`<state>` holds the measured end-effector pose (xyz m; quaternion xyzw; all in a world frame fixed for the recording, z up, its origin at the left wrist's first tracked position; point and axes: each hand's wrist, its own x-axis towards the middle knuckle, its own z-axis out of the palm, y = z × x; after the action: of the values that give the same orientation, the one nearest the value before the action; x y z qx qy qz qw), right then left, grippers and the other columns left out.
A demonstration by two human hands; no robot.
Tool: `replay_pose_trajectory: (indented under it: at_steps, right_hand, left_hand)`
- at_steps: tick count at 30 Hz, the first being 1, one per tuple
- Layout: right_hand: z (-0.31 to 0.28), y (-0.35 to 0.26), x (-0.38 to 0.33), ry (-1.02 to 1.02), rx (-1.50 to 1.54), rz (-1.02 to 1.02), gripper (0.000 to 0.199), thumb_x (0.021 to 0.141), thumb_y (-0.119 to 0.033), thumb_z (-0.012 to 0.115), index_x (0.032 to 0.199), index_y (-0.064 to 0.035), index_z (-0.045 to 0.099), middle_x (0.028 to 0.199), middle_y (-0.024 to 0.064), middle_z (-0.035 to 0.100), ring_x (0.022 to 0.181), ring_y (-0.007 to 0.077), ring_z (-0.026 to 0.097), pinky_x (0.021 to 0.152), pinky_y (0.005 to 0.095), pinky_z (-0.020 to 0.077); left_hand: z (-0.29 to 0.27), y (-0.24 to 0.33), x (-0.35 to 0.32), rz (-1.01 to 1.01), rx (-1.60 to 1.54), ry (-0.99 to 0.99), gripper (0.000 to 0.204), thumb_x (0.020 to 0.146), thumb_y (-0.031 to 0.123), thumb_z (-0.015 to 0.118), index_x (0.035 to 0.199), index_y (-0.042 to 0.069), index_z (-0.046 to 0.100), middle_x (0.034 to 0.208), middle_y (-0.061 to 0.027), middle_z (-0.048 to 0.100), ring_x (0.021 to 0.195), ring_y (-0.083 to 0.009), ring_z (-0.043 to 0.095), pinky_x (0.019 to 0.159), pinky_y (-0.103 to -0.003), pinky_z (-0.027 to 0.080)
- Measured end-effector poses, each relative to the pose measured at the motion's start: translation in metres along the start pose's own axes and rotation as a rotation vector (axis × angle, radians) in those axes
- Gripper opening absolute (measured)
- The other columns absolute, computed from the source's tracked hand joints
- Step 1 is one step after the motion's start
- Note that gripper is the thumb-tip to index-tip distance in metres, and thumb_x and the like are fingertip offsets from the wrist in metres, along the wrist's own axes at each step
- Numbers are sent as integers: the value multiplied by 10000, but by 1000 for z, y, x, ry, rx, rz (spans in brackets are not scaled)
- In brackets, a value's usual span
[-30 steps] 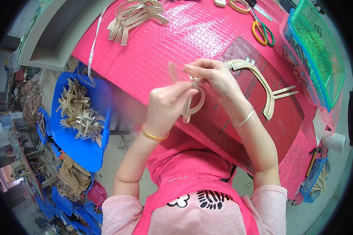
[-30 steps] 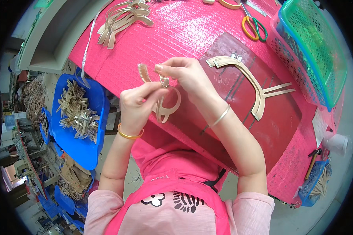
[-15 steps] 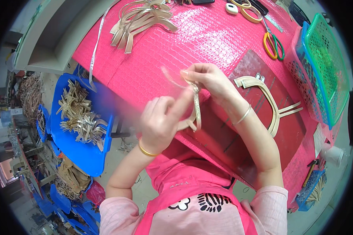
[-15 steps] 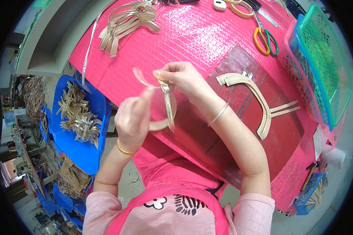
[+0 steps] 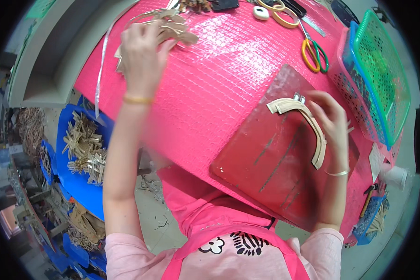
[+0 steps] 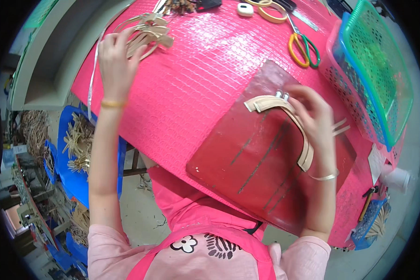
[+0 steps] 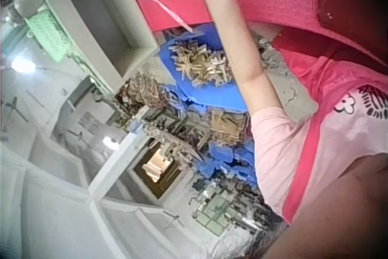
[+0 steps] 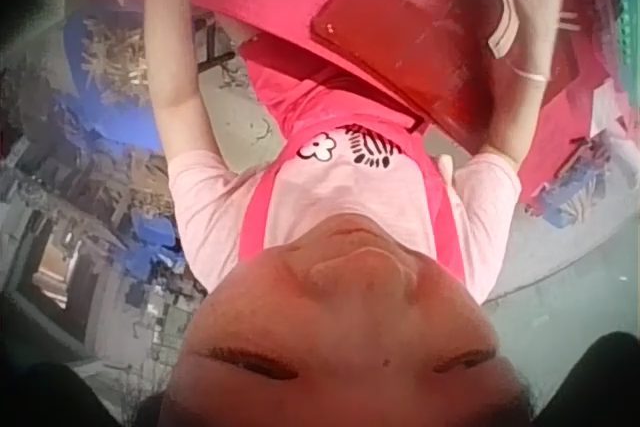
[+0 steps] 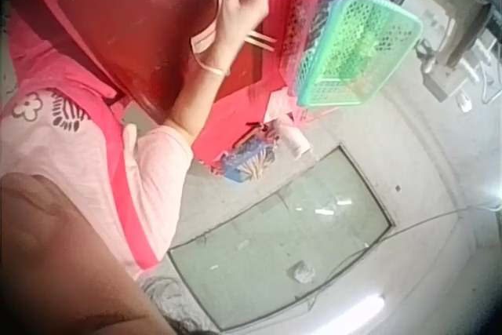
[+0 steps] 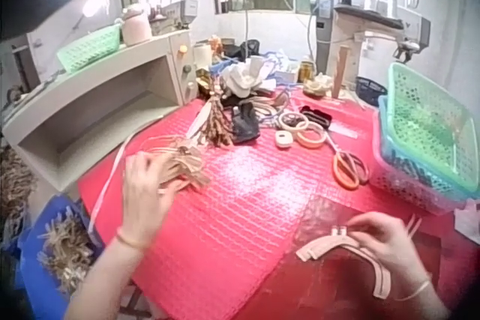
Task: Manually assembling and organizing decorative shoe straps by threading metallic buckles onto them.
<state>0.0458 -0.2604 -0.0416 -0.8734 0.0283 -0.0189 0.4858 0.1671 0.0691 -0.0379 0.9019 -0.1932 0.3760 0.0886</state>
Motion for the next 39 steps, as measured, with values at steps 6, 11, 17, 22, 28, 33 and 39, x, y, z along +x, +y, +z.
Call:
replay_pose_trajectory:
  at_steps: [6, 11, 17, 22, 28, 33, 39]
  right_hand:
    - [-66, 28, -39, -206, -764, -80, 219, 621, 8, 578, 819, -58, 509, 853, 66, 482, 878, 263, 453, 781, 372, 351]
    - [-82, 34, -53, -236, -653, -161, 151, 655, -12, 583, 770, -67, 502, 803, 47, 450, 854, 231, 450, 814, 358, 327]
    - [-87, 49, -62, -286, -686, -229, 157, 648, -1, 591, 750, -58, 485, 778, 44, 455, 856, 223, 442, 803, 356, 331]
    - [-91, 48, -75, -298, -447, -194, 167, 646, -3, 593, 760, -59, 485, 810, 50, 469, 860, 238, 440, 781, 355, 349]
    - [-75, 49, -62, -293, -677, -407, 229, 658, -14, 589, 870, -71, 523, 864, 43, 482, 904, 232, 454, 769, 341, 351]
    - [-82, 11, -105, -190, -349, -287, 233, 683, -10, 576, 912, -54, 581, 806, 82, 592, 694, 220, 541, 621, 329, 418]
    - [-67, 2, -160, -560, 650, -168, 231, 722, 18, 494, 922, 95, 580, 827, 202, 616, 722, 271, 623, 661, 301, 501]
  left_hand:
    - [28, 176, -24, 210, -736, -427, 292, 716, 227, 601, 951, 62, 546, 851, -97, 512, 811, -253, 500, 708, -351, 422]
    - [55, 206, -14, 305, -605, -492, 367, 684, 235, 632, 1004, 86, 532, 887, -79, 515, 891, -241, 474, 755, -349, 412]
    - [70, 214, -2, 436, -754, -504, 272, 649, 172, 655, 902, 82, 610, 968, -85, 524, 981, -245, 448, 843, -349, 387]
    - [62, 201, 13, 464, -955, -605, 124, 651, 101, 635, 748, 48, 580, 947, -82, 536, 962, -247, 461, 837, -339, 383]
    - [20, 184, 14, 372, -1099, -679, 94, 715, 46, 606, 764, 8, 535, 690, -62, 574, 588, -147, 562, 540, -245, 451]
    - [-39, 157, -8, -302, -1161, -888, 174, 759, 32, 573, 928, -13, 575, 700, -20, 549, 560, -48, 526, 463, -193, 419]
    - [-42, 122, -36, -369, -885, -928, 186, 759, 47, 572, 933, -18, 592, 720, -51, 544, 551, -86, 558, 468, -211, 438]
